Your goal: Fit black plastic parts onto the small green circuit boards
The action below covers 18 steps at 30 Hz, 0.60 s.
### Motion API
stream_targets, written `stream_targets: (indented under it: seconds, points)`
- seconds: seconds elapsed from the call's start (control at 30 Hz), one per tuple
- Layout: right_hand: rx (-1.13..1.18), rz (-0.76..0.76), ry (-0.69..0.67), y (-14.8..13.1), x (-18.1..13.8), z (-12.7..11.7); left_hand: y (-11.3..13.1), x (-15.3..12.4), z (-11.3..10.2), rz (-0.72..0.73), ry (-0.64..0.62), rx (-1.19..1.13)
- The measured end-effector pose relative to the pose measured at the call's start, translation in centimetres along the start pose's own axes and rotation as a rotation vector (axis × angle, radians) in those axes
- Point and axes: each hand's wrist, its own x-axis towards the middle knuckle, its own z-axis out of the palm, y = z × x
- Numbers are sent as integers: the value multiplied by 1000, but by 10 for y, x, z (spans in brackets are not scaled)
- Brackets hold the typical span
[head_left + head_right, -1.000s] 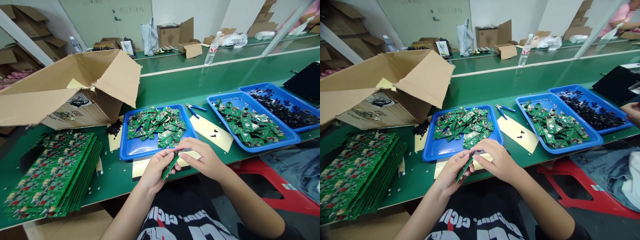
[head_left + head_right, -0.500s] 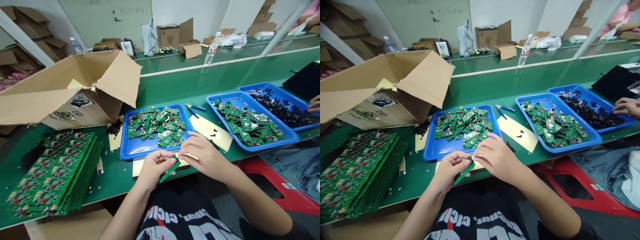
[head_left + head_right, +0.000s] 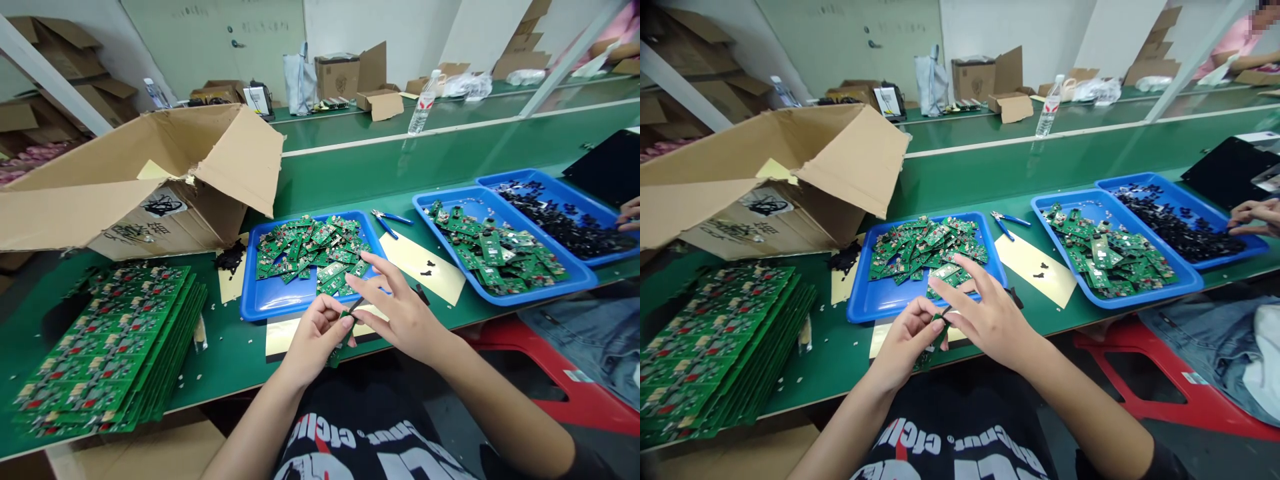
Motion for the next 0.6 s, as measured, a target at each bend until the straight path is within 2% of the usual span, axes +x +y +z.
stream_targets:
  seconds: [0.1,0.33,0.47,0.6]
  points:
    - [19,4,16,1,-1,1,-2,1,-2,70,20,11]
    - [11,-39,58,5,-4,6,-1,-1,-11,79,-63,65]
    - [48,-21,82,1,-3,-2,0,0,-15,179,2,352]
    - [198,93,123,-17,-14,-37,5,2,-24,459,179,688]
